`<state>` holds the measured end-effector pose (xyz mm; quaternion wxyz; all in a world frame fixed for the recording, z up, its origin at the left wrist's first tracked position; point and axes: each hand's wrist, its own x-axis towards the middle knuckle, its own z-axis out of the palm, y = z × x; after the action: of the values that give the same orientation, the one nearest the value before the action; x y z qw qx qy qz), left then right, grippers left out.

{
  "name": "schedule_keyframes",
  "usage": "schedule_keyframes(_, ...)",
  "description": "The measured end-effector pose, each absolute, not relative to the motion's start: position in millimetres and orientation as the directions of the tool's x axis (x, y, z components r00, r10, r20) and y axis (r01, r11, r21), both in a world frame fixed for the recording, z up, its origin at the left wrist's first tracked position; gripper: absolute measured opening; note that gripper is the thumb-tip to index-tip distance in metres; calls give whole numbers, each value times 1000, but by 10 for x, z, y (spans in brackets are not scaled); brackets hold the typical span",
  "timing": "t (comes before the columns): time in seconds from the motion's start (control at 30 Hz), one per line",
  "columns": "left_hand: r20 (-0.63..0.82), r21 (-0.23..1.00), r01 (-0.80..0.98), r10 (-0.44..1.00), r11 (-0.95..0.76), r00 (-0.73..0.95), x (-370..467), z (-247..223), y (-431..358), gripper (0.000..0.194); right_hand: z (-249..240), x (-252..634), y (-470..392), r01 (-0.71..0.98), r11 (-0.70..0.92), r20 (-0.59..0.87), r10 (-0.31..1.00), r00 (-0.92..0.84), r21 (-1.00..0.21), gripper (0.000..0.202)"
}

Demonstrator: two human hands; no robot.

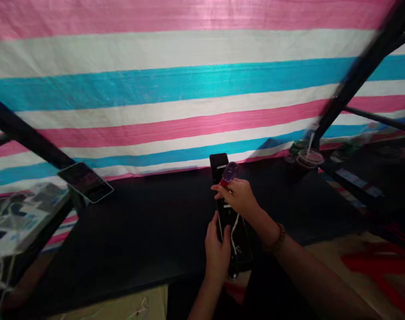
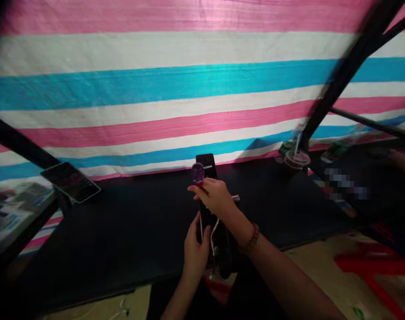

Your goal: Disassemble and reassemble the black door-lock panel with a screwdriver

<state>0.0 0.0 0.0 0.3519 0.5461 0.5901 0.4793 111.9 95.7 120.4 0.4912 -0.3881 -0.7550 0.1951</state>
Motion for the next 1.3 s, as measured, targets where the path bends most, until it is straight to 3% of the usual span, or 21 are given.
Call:
schedule_keyframes(0.3, 85, 971, 237, 980, -41, -178, 27, 81, -50, 51, 1118, 1046, 892, 194, 526, 493, 848, -195, -828, 19)
schedule_keyframes(0.43, 44, 983, 182, 983, -11, -178, 19, 122, -55, 50, 1080, 1020, 909, 123, 415, 412, 910, -51, -901, 20)
schedule_keyframes(0.6, -99, 992, -94, 979, 83, -177, -31, 207, 143, 40, 1074, 1074, 882, 41, 371, 367, 927, -77, -928, 23)
schedule_keyframes(0.73, -164, 943, -319, 966, 95, -198, -111, 236, 596, 42, 1099, 1148, 857, 125, 443, 429, 894, -126, -888, 19)
schedule_keyframes(0.87, -174, 890, -438, 982, 128, -67, -161, 225, 953, 44, 1068, 1147, 890, 236, 410, 414, 910, -38, -881, 19)
schedule_keyframes(1.13, -105, 936, -343, 994, 84, -43, -206, 227, 1008, 51, 939, 1249, 750, 163, 429, 434, 901, -3, -889, 17)
schedule_keyframes(1.3, -109, 959, -267, 993, 92, -50, -215, 287, 1014, 53, 814, 1289, 630, 98, 337, 351, 903, 248, -936, 20)
